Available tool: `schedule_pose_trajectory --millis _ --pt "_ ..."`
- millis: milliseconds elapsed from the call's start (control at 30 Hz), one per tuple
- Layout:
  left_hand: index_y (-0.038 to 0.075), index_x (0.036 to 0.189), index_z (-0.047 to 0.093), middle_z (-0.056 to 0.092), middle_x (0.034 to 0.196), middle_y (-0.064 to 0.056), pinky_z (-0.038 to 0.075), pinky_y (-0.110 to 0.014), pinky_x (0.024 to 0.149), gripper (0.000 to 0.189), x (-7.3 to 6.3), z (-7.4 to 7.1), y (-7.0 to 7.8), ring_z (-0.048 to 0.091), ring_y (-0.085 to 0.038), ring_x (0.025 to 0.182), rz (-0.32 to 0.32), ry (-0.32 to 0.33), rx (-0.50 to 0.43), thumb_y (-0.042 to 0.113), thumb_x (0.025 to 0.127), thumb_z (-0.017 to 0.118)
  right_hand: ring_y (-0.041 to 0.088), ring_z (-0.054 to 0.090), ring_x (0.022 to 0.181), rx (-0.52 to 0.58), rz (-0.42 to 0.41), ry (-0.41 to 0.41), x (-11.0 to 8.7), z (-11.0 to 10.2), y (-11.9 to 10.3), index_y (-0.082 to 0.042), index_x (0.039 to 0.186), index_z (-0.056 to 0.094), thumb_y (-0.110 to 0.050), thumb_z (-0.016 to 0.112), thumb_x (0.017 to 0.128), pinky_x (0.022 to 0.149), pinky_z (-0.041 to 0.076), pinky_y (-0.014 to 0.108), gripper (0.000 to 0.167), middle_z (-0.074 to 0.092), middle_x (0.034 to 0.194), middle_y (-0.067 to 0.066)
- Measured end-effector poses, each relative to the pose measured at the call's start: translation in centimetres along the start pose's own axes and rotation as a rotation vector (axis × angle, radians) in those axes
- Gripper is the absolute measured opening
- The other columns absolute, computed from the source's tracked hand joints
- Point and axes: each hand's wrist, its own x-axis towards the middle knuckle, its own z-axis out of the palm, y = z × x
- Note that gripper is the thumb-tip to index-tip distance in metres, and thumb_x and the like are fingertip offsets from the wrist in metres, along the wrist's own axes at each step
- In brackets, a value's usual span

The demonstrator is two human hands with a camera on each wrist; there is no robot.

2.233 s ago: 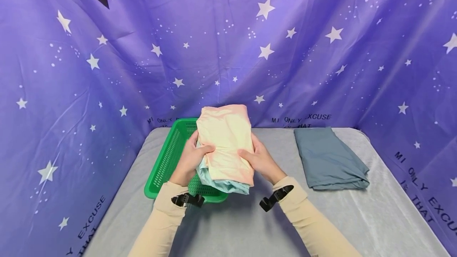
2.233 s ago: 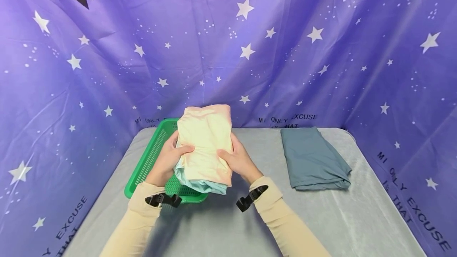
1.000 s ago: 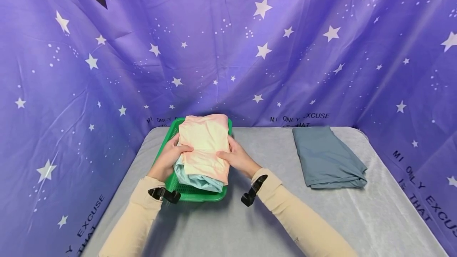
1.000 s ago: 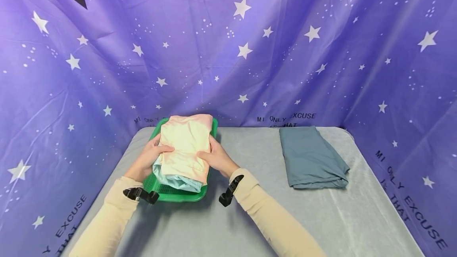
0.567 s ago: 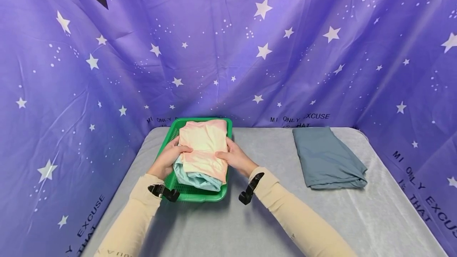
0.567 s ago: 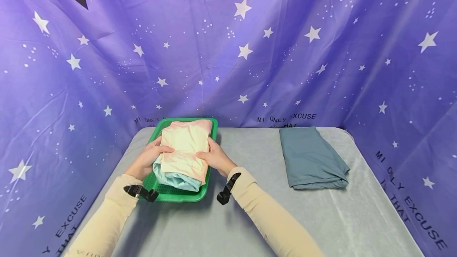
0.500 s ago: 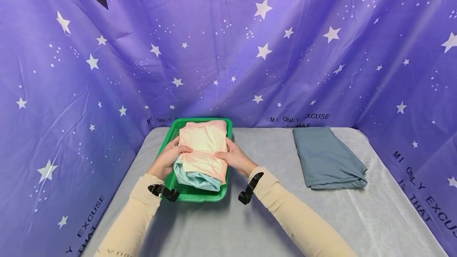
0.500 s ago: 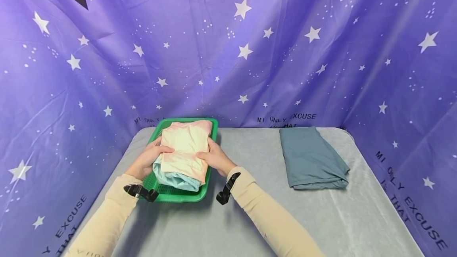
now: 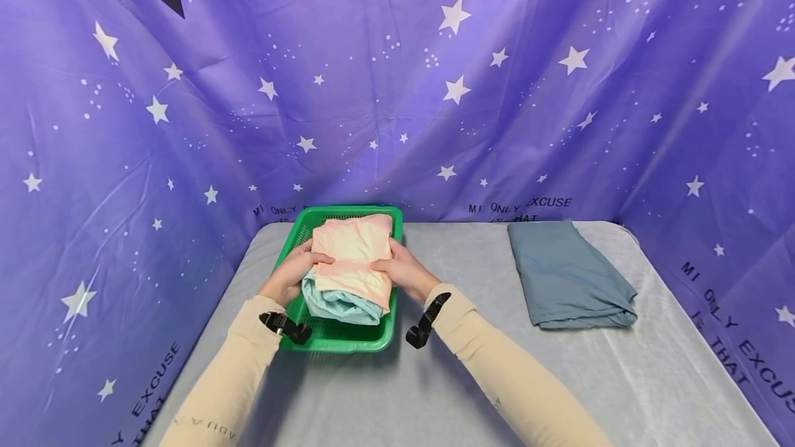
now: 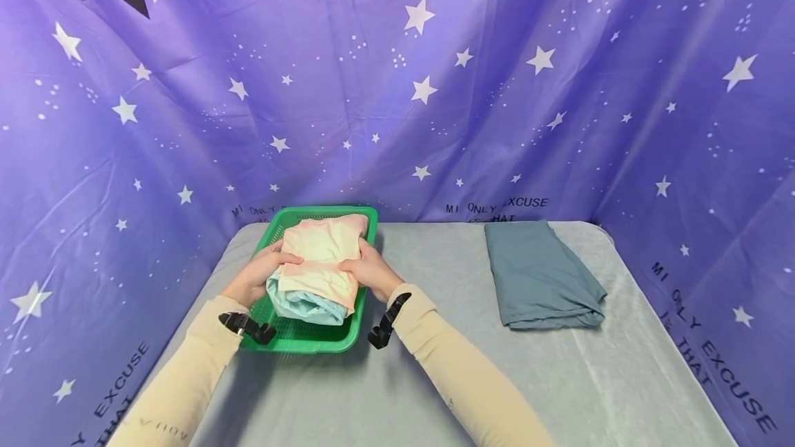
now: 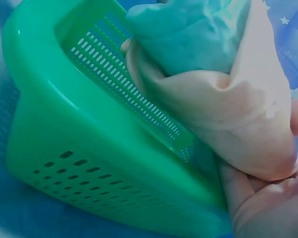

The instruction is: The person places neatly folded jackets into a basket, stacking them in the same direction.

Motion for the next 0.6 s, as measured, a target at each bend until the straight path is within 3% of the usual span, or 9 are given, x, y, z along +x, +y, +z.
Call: schedule_pose_trajectory --millis 167,333,600 --pt "0.022 0.166 0.014 0.034 0.163 -0.015 0.058 -0.028 0.091 0.084 0.4 -0.6 -0.3 0.064 -0.019 0.114 -0.033 0.005 0.023 0.01 0.098 0.06 0.015 0.068 0.092 0.018 0.028 -0.016 0.1 0.4 -0.3 -0.017 0.161 0.028 -0.009 0.062 0.098 0.077 0.059 0.03 0.072 0.059 0.135 0.015" --pt "0.021 0.166 0.017 0.044 0.154 -0.019 0.06 -0.03 0.086 0.079 0.7 -1.0 -0.7 0.071 -0.017 0.1 -0.054 0.003 0.027 0.01 0.099 0.058 0.014 0.069 0.084 0.042 0.048 -0.025 0.3 0.6 -0.3 -0.017 0.158 0.033 -0.007 0.061 0.097 0.074 0.06 0.031 0.068 0.065 0.12 0.011" --pt "0.019 0.166 0.017 0.059 0.132 -0.015 0.062 -0.033 0.08 0.08 1.2 -1.2 -1.2 0.074 -0.018 0.088 -0.073 0.007 0.048 0.01 0.098 0.059 0.015 0.069 0.084 0.049 0.056 -0.044 0.5 0.6 -0.1 -0.018 0.157 0.034 -0.006 0.061 0.097 0.074 0.061 0.032 0.067 0.066 0.117 0.01"
